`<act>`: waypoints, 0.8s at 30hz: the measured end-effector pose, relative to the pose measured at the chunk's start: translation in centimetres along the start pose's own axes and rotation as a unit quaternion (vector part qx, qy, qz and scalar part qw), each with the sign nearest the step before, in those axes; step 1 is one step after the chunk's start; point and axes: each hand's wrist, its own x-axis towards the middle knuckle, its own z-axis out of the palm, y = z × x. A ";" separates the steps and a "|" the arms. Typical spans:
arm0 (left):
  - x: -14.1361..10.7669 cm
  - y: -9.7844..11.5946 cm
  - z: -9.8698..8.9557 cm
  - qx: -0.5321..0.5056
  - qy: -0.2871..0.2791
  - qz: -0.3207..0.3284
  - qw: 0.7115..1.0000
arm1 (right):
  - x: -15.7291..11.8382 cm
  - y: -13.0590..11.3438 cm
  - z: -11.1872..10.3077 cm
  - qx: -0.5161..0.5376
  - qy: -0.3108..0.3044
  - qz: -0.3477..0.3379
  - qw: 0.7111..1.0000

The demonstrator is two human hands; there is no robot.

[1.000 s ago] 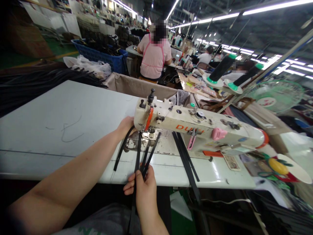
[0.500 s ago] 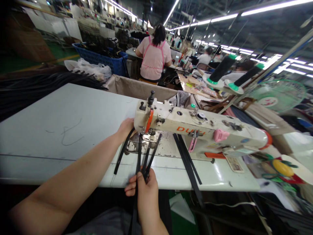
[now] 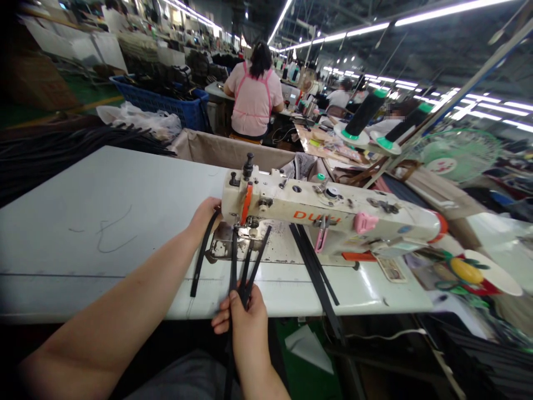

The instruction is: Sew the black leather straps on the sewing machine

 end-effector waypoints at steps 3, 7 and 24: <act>-0.6 0.5 -1.0 -0.042 0.015 -0.026 0.999 | 0.0 0.0 0.0 -0.006 0.000 -0.001 1.000; -1.8 1.2 -2.3 -0.070 0.056 -0.070 0.994 | 0.0 0.0 0.1 -0.015 0.003 -0.002 1.000; -11.4 1.4 -1.8 0.041 -0.102 0.147 0.983 | -1.8 -0.2 -0.9 0.002 -0.010 0.005 1.000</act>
